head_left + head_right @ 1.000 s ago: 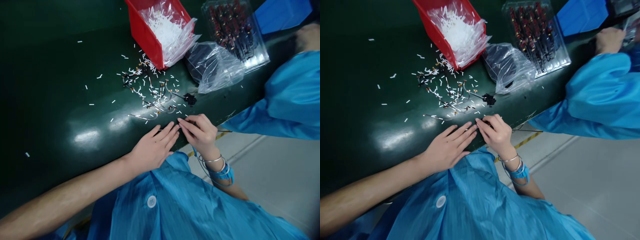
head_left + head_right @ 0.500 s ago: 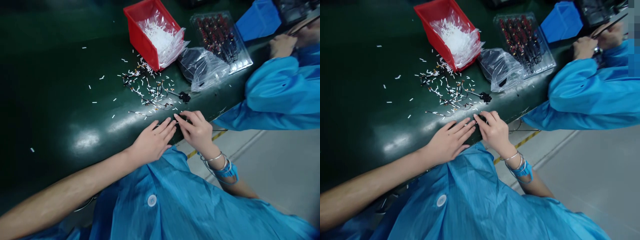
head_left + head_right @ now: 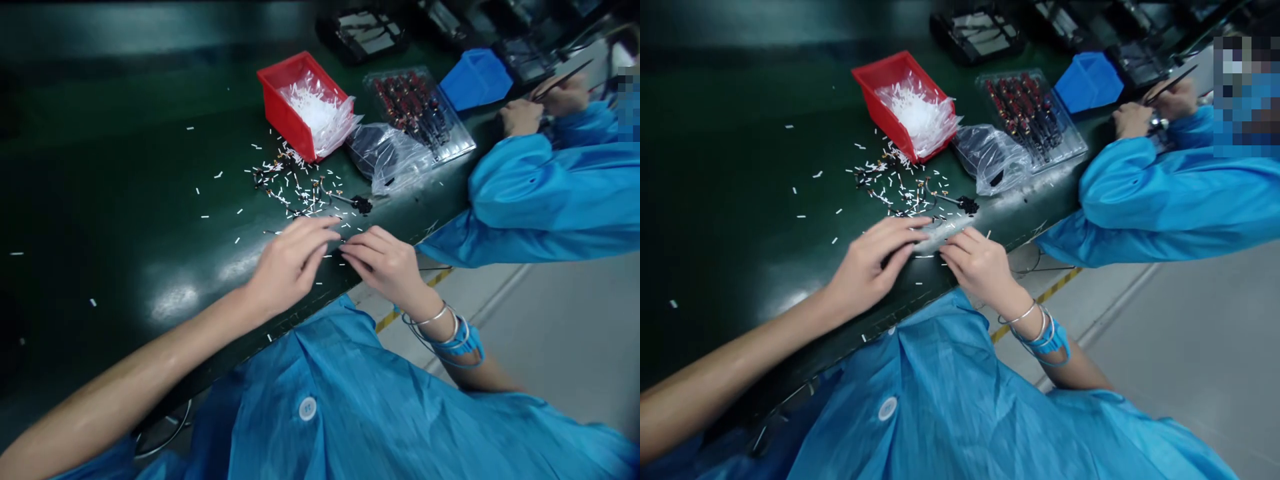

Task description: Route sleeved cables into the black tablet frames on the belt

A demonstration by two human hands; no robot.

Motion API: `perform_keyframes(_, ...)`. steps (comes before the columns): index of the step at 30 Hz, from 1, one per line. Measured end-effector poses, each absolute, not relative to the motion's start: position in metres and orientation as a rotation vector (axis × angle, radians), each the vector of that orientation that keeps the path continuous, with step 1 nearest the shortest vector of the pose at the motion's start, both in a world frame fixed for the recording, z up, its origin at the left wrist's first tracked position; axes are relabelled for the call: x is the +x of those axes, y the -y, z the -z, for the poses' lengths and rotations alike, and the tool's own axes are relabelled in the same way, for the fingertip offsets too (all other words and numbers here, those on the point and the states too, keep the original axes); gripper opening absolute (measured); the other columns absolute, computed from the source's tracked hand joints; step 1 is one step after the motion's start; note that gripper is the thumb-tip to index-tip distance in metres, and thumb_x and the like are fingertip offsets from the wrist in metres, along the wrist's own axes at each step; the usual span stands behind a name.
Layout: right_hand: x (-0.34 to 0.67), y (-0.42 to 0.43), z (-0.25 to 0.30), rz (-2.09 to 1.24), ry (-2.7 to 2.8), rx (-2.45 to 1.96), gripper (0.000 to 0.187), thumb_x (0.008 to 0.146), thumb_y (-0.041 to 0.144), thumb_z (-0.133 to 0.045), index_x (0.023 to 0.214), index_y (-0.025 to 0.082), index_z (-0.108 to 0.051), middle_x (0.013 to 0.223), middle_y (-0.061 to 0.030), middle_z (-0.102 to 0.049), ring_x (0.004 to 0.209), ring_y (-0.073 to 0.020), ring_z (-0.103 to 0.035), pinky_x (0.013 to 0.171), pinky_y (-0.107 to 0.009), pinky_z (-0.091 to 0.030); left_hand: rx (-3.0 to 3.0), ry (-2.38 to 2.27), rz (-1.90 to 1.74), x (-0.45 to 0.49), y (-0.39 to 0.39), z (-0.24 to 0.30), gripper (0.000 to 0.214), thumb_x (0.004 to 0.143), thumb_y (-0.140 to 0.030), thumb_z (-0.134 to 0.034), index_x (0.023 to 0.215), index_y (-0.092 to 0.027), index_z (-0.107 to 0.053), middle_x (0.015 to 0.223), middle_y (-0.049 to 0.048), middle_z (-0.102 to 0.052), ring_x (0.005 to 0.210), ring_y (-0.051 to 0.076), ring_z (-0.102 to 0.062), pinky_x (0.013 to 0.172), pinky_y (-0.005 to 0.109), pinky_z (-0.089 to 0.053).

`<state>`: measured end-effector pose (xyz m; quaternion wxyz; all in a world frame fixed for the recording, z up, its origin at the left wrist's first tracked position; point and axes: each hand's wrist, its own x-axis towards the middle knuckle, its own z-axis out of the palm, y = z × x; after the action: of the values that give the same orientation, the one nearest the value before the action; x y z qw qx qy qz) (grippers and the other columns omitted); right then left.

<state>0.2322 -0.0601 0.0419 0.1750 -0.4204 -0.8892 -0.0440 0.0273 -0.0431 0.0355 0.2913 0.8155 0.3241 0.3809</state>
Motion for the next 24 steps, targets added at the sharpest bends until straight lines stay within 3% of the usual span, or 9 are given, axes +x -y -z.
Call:
perform_keyframes(5,0.208,0.056,-0.049,0.183,2.856,-1.214,0.020,0.089,0.016,-0.052,0.075,0.014,-0.066,0.075,-0.0077,-0.066,0.076,-0.0195,-0.055,0.059,-0.029,-0.040,2.045,-0.941,-1.082,0.017,0.033,-0.053,0.026,0.089,-0.007,-0.042,0.100,-0.015,-0.064,0.108,0.0084,-0.068,0.105,0.017,-0.061,0.092,0.034,-0.048)
perform_keyframes(11,0.197,0.056,-0.050,0.308,2.884,-1.212,0.022,0.087,0.008,-0.047,0.072,0.013,-0.063,0.066,-0.0078,-0.061,0.068,-0.0193,-0.050,0.053,-0.030,-0.032,1.821,-1.128,-0.777,0.022,0.035,-0.052,0.020,0.077,-0.011,-0.054,0.094,-0.016,-0.065,0.095,0.0067,-0.068,0.086,0.020,-0.061,0.082,0.034,-0.047)
perform_keyframes(14,0.197,0.054,-0.058,0.414,2.705,-1.068,0.026,0.090,0.011,-0.044,0.070,0.014,-0.061,0.066,-0.0057,-0.059,0.067,-0.0177,-0.048,0.056,-0.029,-0.034,1.562,-1.089,-0.646,0.025,0.036,-0.052,0.008,0.077,-0.021,-0.057,0.081,-0.016,-0.063,0.074,0.0040,-0.066,0.065,0.017,-0.058,0.066,0.029,-0.046)
perform_keyframes(18,0.192,0.048,-0.070,0.484,2.536,-0.938,0.031,0.092,0.014,-0.044,0.064,0.015,-0.059,0.064,-0.0039,-0.058,0.066,-0.0159,-0.048,0.058,-0.028,-0.037,1.468,-0.928,-0.579,0.024,0.034,-0.055,0.029,0.084,-0.037,-0.043,0.063,-0.018,-0.050,0.054,0.0028,-0.061,0.040,0.011,-0.048,0.043,0.022,-0.035)
perform_keyframes(24,0.184,0.032,-0.081,0.028,2.274,-1.009,0.018,0.090,0.019,-0.051,0.079,0.015,-0.064,0.077,-0.0043,-0.069,0.073,-0.0138,-0.057,0.070,-0.027,-0.047,1.431,-0.946,-0.707,0.015,0.029,-0.069,0.029,0.084,-0.039,-0.048,0.070,-0.016,-0.057,0.060,0.0017,-0.059,0.045,0.008,-0.046,0.039,0.018,-0.028)
